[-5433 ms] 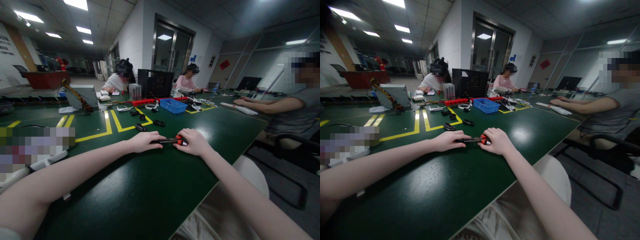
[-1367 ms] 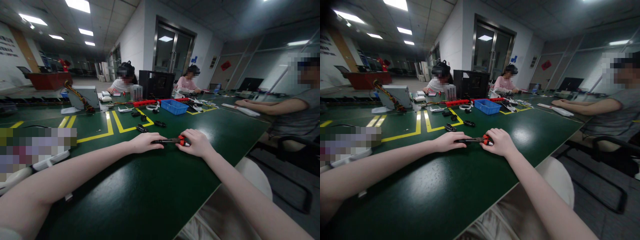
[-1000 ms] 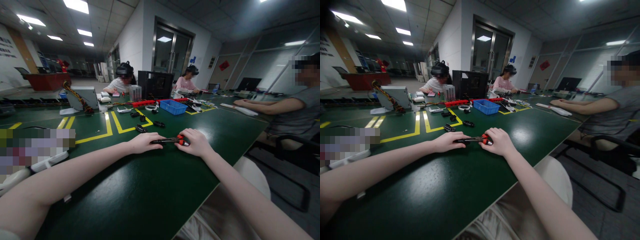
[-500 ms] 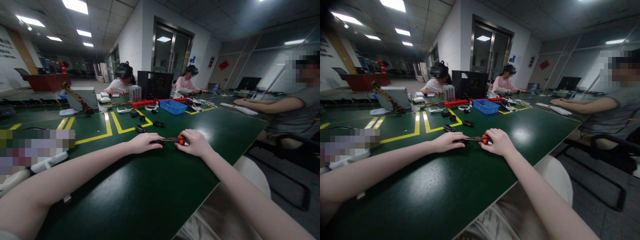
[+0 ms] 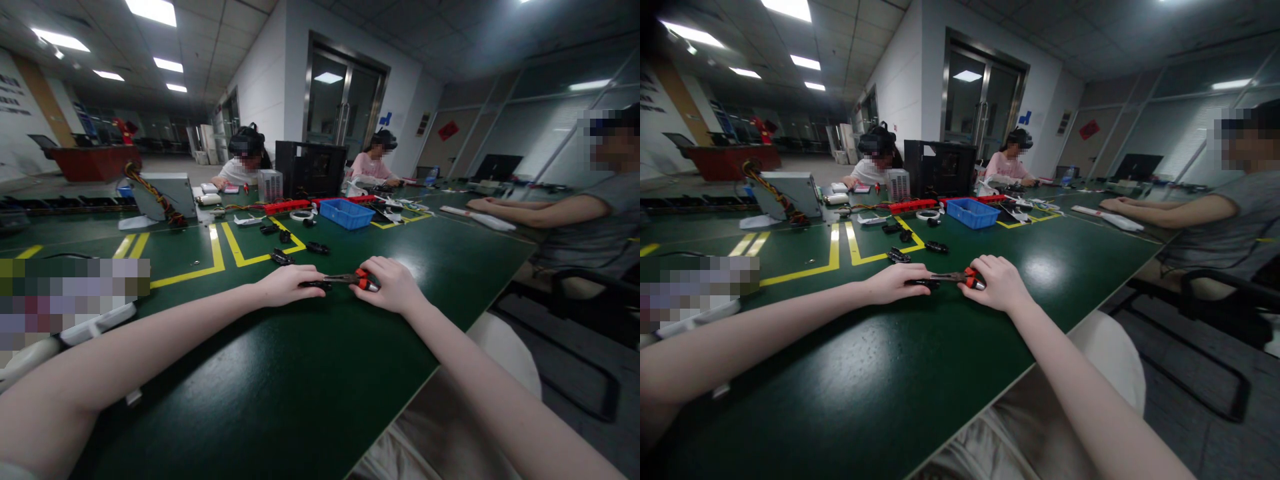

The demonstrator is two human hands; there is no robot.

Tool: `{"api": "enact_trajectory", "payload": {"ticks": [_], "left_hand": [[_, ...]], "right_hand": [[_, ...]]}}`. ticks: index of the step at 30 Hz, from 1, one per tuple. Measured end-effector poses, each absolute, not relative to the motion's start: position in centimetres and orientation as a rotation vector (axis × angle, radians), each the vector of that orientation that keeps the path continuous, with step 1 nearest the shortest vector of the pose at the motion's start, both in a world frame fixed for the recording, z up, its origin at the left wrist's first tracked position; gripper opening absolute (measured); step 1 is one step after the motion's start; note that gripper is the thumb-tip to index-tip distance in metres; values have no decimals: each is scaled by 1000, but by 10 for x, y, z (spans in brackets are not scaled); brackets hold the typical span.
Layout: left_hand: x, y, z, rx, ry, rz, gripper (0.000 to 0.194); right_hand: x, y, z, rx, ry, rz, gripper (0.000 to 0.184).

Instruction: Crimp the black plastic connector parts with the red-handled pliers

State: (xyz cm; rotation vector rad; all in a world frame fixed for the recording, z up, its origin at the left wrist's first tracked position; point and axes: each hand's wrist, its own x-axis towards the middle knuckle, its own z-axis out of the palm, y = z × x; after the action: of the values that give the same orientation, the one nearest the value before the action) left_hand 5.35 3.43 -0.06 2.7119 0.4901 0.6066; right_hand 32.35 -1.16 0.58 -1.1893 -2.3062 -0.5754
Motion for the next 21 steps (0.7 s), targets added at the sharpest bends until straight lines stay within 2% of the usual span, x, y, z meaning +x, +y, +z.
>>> {"api": "enact_trajectory", "payload": {"ticks": [21], "left_hand": [[54, 33, -1, 2705, 521, 656, 44]], "right_hand": [[323, -12, 4, -1233, -2357, -455, 28]]}}
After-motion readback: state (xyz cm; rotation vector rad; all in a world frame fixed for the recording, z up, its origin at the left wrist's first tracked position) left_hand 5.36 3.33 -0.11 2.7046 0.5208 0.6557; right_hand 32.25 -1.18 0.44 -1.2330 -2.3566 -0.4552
